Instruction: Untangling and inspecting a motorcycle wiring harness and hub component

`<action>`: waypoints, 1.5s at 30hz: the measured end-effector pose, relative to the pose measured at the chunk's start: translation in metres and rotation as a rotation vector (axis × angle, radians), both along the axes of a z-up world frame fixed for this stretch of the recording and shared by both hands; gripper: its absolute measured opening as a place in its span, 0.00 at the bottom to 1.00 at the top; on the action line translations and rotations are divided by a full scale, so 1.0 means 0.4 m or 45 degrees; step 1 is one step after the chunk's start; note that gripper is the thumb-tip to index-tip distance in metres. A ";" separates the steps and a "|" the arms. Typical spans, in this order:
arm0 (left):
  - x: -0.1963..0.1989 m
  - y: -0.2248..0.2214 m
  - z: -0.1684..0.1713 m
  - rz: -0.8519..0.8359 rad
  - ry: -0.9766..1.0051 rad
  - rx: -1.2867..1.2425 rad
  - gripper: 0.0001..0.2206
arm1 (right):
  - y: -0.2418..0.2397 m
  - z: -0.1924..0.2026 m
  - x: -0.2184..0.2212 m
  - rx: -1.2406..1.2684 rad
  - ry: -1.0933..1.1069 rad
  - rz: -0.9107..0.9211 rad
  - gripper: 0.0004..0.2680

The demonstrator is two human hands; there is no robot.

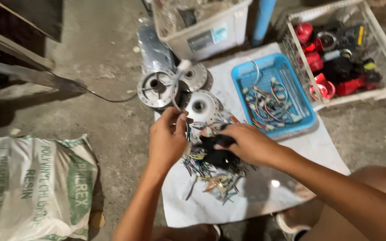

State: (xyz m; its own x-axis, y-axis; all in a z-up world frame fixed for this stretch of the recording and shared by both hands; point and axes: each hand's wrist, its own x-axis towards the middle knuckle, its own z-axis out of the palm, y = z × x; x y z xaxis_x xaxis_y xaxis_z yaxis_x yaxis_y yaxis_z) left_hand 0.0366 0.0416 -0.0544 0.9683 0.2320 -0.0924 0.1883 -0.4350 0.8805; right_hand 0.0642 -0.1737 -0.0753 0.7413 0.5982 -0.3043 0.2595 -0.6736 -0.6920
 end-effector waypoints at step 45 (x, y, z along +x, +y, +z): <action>0.208 -0.177 -0.415 -0.307 0.474 0.445 0.18 | -0.082 -0.200 0.125 0.059 0.334 -0.373 0.12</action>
State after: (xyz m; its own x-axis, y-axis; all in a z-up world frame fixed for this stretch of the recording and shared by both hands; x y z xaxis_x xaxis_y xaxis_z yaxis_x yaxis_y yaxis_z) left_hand 0.1199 -0.0292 -0.2205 0.9143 0.0862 -0.3957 0.3179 -0.7581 0.5694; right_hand 0.1142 -0.2064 -0.1553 0.7836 0.3902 -0.4835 -0.1287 -0.6595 -0.7406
